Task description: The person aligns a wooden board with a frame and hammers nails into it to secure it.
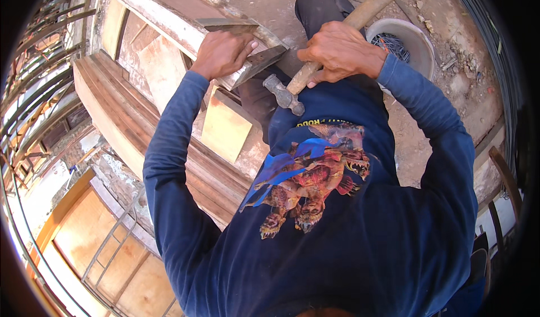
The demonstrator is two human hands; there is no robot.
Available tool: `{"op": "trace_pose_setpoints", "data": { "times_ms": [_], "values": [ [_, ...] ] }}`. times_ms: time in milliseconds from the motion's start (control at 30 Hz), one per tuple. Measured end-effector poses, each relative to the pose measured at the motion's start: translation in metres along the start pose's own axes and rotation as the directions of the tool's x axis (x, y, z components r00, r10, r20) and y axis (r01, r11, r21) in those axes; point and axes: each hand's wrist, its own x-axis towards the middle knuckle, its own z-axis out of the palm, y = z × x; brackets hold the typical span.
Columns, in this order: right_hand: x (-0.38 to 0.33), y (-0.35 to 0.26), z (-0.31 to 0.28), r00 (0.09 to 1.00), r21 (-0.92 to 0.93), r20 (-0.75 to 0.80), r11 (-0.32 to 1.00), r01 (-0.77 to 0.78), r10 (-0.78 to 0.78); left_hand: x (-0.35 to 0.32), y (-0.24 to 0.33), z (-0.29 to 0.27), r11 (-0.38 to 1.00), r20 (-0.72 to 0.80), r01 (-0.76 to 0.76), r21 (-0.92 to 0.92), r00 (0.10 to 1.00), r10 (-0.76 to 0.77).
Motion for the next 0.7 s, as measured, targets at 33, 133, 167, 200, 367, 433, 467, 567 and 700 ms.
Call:
{"op": "trace_pose_setpoints", "data": {
  "times_ms": [33,133,167,200,367,433,467,567,700],
  "values": [
    [0.001,0.001,0.000,0.999,0.012,-0.020,0.999,-0.050,0.050,0.000,0.000,0.000,1.000,-0.007,0.007,-0.018,1.000,-0.007],
    [0.000,0.003,0.000,0.998,0.043,-0.044,0.998,-0.052,0.054,0.003,0.000,-0.003,1.000,-0.006,0.012,-0.014,1.000,-0.012],
    [-0.001,0.003,-0.001,0.998,0.045,-0.046,0.998,-0.050,0.052,0.001,0.000,-0.002,1.000,0.011,0.013,-0.002,1.000,-0.013],
    [-0.003,0.005,-0.003,0.999,0.072,0.010,0.997,-0.042,0.042,0.000,0.000,-0.001,1.000,0.014,0.014,-0.001,1.000,-0.014],
    [0.003,0.008,0.012,0.993,0.134,-0.095,0.989,-0.060,0.073,0.001,0.003,-0.004,0.999,0.010,0.032,0.005,0.999,-0.032],
    [-0.001,0.001,0.003,0.999,0.097,0.019,0.995,-0.034,0.033,0.001,0.000,-0.003,0.999,0.000,0.026,0.020,1.000,-0.026],
    [-0.001,0.003,0.006,0.999,0.096,0.019,0.995,-0.036,0.034,0.002,0.000,-0.002,0.999,-0.013,0.014,0.029,1.000,-0.013],
    [0.001,0.006,0.022,0.989,0.177,-0.107,0.981,-0.080,0.100,0.001,0.002,-0.004,1.000,-0.021,0.027,0.009,0.999,-0.027],
    [0.002,-0.001,0.020,0.993,0.161,-0.038,0.981,-0.107,0.114,0.000,0.001,0.000,1.000,-0.029,0.026,-0.015,0.999,-0.026]
  ]
}}
